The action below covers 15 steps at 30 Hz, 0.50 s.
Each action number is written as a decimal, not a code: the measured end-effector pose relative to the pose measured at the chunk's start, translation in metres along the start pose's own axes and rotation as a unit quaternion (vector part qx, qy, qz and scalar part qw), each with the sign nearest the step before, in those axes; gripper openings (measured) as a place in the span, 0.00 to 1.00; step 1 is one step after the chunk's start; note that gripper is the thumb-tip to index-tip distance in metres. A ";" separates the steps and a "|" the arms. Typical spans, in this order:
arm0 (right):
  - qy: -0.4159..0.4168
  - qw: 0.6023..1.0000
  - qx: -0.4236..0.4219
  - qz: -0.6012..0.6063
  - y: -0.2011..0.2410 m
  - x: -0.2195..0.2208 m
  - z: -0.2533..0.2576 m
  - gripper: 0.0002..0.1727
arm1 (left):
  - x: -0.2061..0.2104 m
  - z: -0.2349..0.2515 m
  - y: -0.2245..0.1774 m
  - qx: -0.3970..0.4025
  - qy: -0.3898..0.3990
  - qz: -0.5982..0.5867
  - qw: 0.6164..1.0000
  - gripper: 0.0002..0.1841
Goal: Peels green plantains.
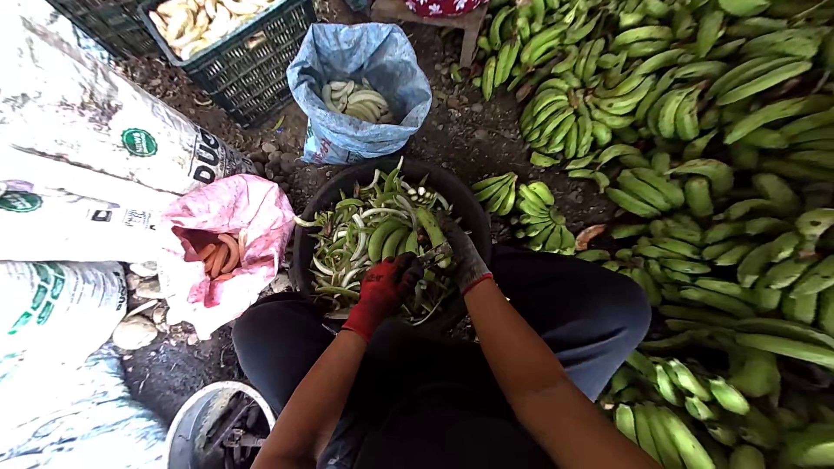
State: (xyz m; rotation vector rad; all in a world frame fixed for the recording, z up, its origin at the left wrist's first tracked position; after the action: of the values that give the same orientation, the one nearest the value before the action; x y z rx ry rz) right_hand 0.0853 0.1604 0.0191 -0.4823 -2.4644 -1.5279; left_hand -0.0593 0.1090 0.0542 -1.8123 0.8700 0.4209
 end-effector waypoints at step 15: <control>0.000 0.998 -0.011 -0.058 -0.036 0.005 -0.009 0.23 | -0.003 0.036 0.045 -0.113 -0.087 0.049 0.989 0.25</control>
State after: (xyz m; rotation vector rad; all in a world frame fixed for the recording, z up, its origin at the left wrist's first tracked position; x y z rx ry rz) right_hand 0.0668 0.1385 -0.0056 -0.3475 -2.5185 -1.5986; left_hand -0.0897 0.1340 0.0119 -1.9098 0.8162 0.7555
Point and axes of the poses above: each hand's wrist, its own z-axis towards the middle knuckle, its own x-axis out of the palm, y = z × x, the point moved 10 cm from there along z, towards the middle knuckle, and after that the axes turned 15 degrees about -x, right-handed, at the moved point
